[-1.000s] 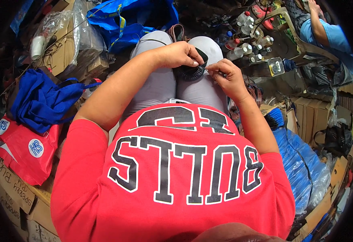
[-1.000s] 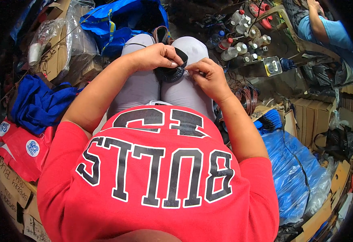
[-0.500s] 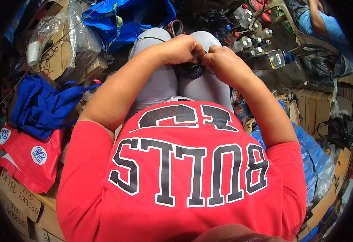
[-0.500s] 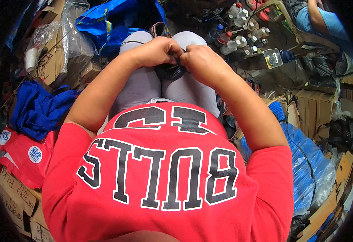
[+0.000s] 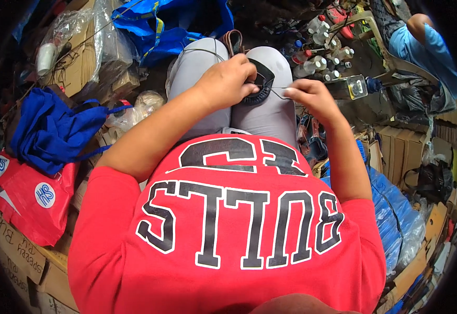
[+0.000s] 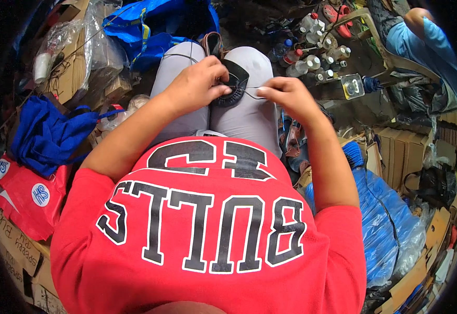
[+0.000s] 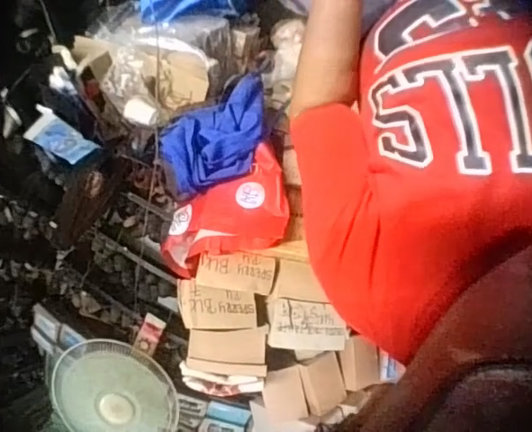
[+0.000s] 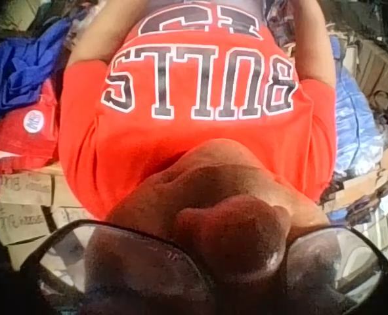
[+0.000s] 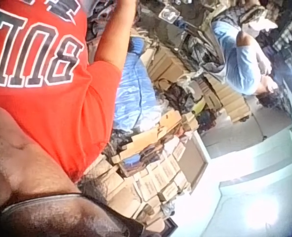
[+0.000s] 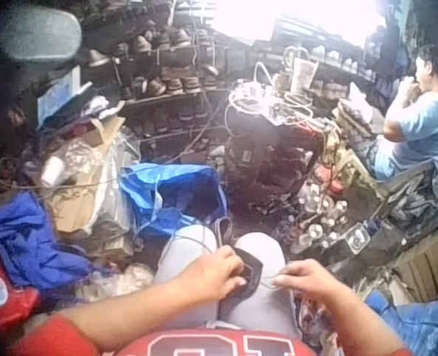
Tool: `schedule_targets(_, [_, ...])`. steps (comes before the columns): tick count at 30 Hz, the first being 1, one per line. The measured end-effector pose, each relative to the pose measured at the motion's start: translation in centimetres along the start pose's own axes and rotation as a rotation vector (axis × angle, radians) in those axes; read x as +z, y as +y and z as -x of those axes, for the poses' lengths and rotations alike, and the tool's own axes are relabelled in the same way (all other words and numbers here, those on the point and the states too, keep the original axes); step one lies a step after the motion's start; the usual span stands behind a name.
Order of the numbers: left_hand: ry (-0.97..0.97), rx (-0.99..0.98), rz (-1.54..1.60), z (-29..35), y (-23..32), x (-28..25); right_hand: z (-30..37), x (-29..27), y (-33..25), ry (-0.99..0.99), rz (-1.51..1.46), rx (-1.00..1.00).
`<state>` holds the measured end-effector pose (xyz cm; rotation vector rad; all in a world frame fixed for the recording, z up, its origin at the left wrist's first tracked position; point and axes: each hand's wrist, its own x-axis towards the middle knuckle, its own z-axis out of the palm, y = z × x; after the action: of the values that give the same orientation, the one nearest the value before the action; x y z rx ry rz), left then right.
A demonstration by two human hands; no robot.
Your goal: Hand-stitching or sewing a leather component for a shoe.
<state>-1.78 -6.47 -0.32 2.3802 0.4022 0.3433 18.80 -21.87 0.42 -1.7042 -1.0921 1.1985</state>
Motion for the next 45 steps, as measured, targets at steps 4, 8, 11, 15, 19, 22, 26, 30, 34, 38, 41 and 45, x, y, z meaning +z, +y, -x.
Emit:
schedule_targets(4, [-0.133, 0.028, 0.033, 1.9, -1.2, -1.1, 5.0, -5.8, 0.7, 0.050, -0.810, -0.280])
schedule_targets(8, [-0.179, -0.121, -0.014, 2.8, -2.3, -6.1, 11.4, -12.5, -1.9, 0.007, -1.072, -0.575])
schedule_targets(11, [0.225, -0.228, -0.053, 2.7, -5.0, -8.3, 14.4, -15.6, 2.3, 0.461, -0.453, -0.087])
schedule_targets(15, [0.358, -0.271, 0.975, 0.5, -1.7, -7.2, 12.3, -11.2, 6.7, 0.181, 0.178, 0.297])
schedule_targets(19, [0.111, -0.026, 1.880, 0.3, -3.2, -5.4, 10.8, -7.3, 8.6, 0.218, 0.934, 0.356])
schedule_targets(22, [0.074, -0.201, 1.744, 2.1, -8.2, -7.7, 13.8, -7.5, 12.2, 0.321, 0.990, 0.165])
schedule_targets(26, [0.307, -0.571, 1.416, 1.0, -6.2, -8.0, 14.5, -6.1, 16.1, 0.365, 0.410, 0.290])
schedule_targets(30, [-0.093, -0.453, 0.146, 5.7, -15.1, -15.3, 15.7, -7.9, 15.1, 0.643, -0.675, 0.509])
schedule_targets(34, [0.069, -0.380, 0.243, 4.3, -9.8, -15.0, 11.9, -9.3, 11.9, 0.814, 0.023, 0.304])
schedule_targets(38, [0.004, 0.026, 0.098, -0.7, -4.3, -6.9, 2.5, -2.9, 0.6, 0.318, 0.208, -0.089])
schedule_targets(41, [-0.094, 0.125, 0.112, -3.3, -2.5, -1.0, -1.6, 1.1, -3.6, -0.028, 0.480, -0.128])
schedule_targets(45, [-0.201, 0.041, 0.169, -5.0, -1.3, 1.0, -2.4, 1.8, -3.1, -0.197, 0.541, -0.033])
